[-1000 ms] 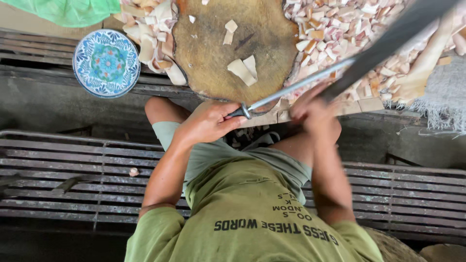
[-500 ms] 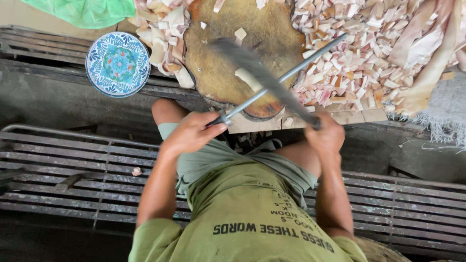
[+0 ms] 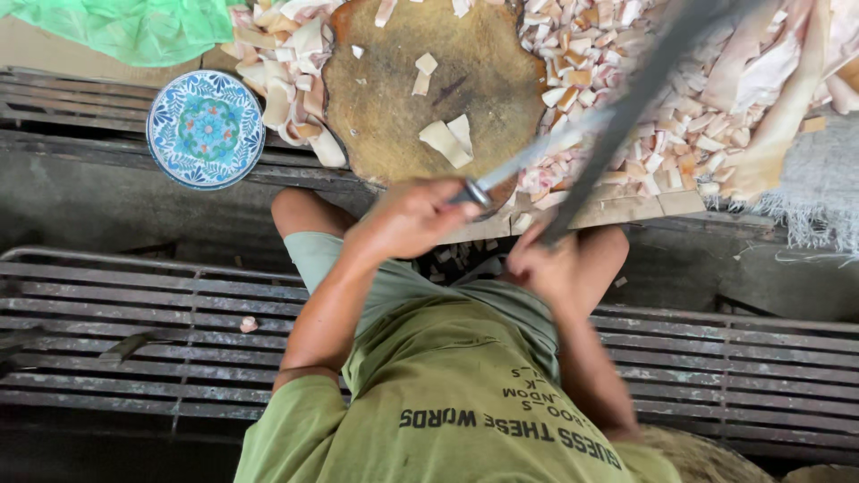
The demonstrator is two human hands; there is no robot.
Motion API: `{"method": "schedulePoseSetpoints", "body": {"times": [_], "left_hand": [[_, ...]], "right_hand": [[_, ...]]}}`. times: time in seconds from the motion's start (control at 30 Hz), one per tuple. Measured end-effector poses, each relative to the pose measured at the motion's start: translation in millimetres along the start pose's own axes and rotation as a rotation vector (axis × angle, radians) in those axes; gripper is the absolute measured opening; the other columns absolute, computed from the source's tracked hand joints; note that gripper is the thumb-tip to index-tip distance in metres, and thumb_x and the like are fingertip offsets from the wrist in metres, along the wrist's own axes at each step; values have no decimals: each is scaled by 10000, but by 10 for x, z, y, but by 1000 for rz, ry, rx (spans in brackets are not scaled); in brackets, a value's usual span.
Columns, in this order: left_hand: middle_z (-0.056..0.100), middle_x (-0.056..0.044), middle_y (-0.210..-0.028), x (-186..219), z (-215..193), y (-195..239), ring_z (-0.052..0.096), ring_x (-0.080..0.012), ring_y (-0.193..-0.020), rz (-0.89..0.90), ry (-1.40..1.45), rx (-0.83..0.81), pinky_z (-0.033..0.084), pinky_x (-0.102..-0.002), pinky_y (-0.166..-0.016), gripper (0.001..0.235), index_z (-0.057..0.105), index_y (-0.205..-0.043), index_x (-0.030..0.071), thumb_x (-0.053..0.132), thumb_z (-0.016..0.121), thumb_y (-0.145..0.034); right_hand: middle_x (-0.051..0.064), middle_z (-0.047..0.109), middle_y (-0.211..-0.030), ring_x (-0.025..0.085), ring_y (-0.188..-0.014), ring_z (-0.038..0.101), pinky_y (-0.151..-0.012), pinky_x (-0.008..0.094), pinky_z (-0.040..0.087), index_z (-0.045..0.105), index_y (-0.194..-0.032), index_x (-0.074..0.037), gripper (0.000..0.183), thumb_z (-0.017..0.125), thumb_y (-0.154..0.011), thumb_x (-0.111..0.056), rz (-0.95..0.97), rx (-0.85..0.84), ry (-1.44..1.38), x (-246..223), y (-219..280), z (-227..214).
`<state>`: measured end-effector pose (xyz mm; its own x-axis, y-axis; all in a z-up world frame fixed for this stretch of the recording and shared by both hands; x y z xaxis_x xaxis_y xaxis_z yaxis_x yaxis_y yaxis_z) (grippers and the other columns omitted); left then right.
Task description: The person uses a large knife to chop pieces of pork fat into smaller cubes on a wooden cutting board. The chopped pieces accumulate on the board as the person continues to slice the meat.
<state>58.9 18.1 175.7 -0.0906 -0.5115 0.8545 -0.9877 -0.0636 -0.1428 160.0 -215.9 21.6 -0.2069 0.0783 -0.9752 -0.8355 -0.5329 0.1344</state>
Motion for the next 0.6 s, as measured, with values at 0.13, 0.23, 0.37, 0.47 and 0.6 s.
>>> {"method": "schedulePoseSetpoints", "body": {"times": [0.13,0.23,0.37,0.47,0.6], "left_hand": [[572,-89,-683,-581,-189,71,502,-155,-610,-220,117,109,443,-349,-557,236,677,-1001,50,286,680,-995],[498,-86,-681,-681,34,120,437,-128,-635,-199,166,40,419,-328,-567,247,658,-969,23,266,687,-1003],[474,-98,-668,-584,242,225,409,-125,-639,-199,236,-74,403,-344,-560,263,621,-933,4,244,694,-1012],[490,-106,-677,-329,-191,398,434,-159,-579,-73,84,-42,388,-358,-533,234,647,-916,20,233,703,-994],[515,-103,-600,-336,-396,505,465,-200,-518,-219,48,-63,401,-365,-499,177,702,-968,51,226,701,-946]], "right_hand": [[48,570,-660,118,-587,516,-534,305,427,641,-815,-22,116,730,-747,-50,41,-57,472,501,501,290],[103,591,-603,152,-532,546,-530,339,479,664,-893,-10,187,718,-758,-127,-51,36,757,163,245,266],[180,650,-725,249,-619,633,-601,379,509,702,-963,-25,209,736,-823,-177,-220,108,1052,-526,-170,172],[176,714,-844,278,-756,685,-691,369,547,734,-970,-58,156,774,-865,-166,-470,279,1175,-1018,-30,-165],[135,619,-732,183,-665,567,-617,379,468,664,-912,-7,71,702,-860,-38,-210,376,740,-939,179,-929]]}}
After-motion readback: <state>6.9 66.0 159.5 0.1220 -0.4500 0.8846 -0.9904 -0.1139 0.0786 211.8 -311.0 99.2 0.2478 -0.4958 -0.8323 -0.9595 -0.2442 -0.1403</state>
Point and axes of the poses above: each hand's wrist, its own y-axis away from the middle knuckle, its own z-axis out of the palm, x = y × z, the point moved 9 cm from there along -y, towards the middle knuckle
